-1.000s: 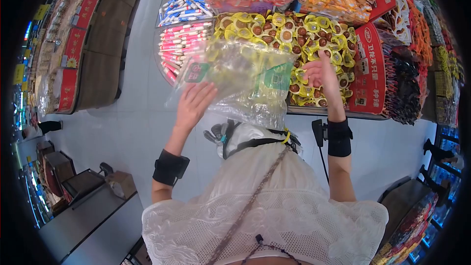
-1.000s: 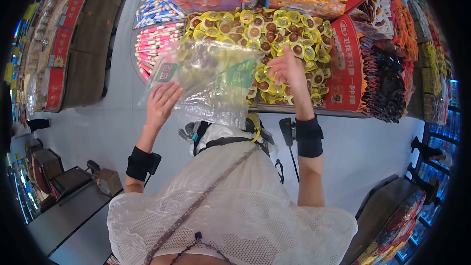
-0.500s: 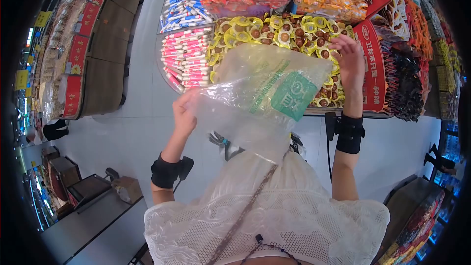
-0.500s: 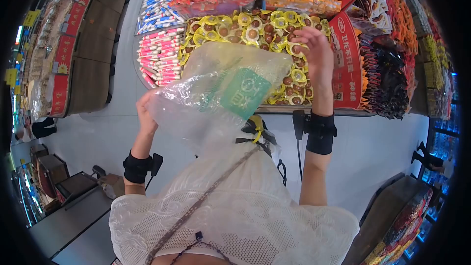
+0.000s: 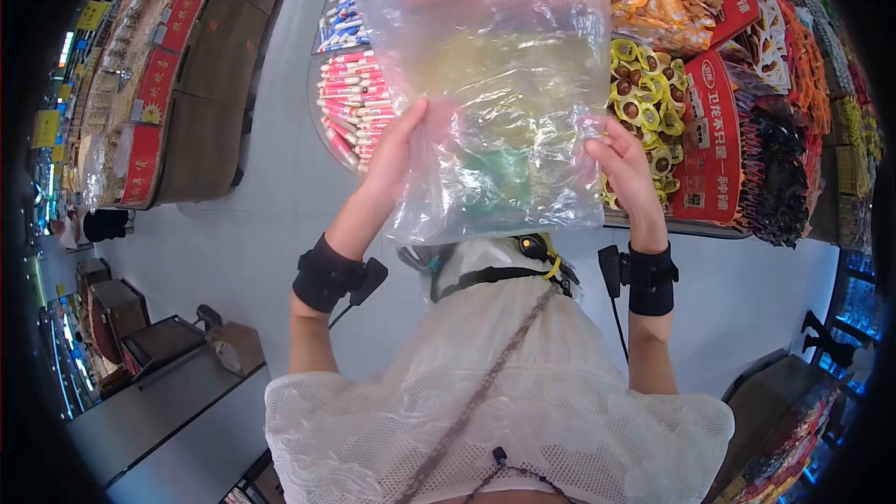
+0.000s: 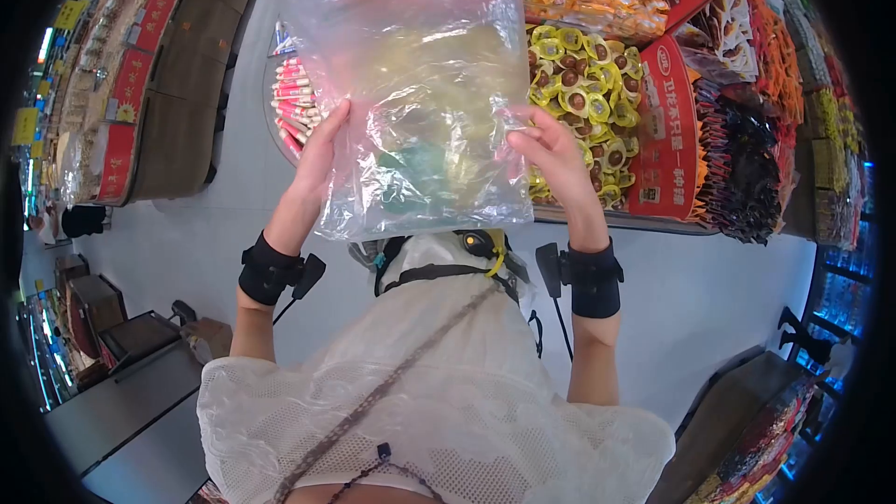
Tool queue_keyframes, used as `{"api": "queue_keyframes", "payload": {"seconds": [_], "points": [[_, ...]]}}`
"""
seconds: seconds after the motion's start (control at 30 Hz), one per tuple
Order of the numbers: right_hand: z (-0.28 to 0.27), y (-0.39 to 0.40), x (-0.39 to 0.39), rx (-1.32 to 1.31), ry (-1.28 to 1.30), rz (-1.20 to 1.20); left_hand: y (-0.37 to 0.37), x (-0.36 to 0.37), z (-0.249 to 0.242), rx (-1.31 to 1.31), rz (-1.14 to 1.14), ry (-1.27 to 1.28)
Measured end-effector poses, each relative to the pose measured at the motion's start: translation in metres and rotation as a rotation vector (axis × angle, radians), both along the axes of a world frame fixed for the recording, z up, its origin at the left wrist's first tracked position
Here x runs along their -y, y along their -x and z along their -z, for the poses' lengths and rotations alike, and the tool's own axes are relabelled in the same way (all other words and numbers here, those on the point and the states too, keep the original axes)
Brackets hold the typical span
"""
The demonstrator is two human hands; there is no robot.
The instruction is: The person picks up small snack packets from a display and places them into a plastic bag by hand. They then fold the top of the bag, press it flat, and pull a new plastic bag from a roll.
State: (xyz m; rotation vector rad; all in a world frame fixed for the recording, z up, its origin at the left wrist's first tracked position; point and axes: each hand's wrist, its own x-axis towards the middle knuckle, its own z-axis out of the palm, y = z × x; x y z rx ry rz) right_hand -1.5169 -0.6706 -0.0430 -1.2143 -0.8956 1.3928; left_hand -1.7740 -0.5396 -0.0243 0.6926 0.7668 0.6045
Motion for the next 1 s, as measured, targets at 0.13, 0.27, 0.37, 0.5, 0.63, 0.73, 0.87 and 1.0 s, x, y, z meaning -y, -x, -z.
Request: {"api": "queue_keyframes", "payload": {"seconds": [0.13, 0.27, 0.37, 0.5, 0.63, 0.73, 0.87, 1.0], "points": [[0.019, -0.007, 0.029, 0.053, 0.125, 0.134, 0.01, 0.001, 0.034, -0.05, 0.162, -0.021], [0.037, 0.002, 0.053, 0.037, 0.099, 0.326, 0.018, 0.006, 0.047, -0.099, 0.241, 0.068], [0.041, 0.015, 0.06, -0.13, 0.04, 0.379, 0.034, 0.008, 0.067, -0.366, 0.121, -0.489], [0.058, 0.019, 0.076, -0.463, 0.16, 0.346, 0.045, 0.009, 0.087, -0.843, 0.242, -1.47], [0.044, 0.031, 0.083, -0.672, 0.216, 0.411, 0.032, 0.017, 0.08, -0.84, 0.409, -1.637], [0.038, 0.032, 0.089, -0.93, 0.144, 0.443, 0.028, 0.019, 0.077, -0.787, 0.521, -1.708], [0.055, 0.003, 0.104, -0.601, 0.096, 0.27, 0.024, 0.028, 0.078, -0.542, 0.616, -1.674], [0.038, -0.008, 0.089, 0.965, -0.121, 0.181, 0.016, 0.031, 0.076, -0.245, 0.507, -1.217]]}}
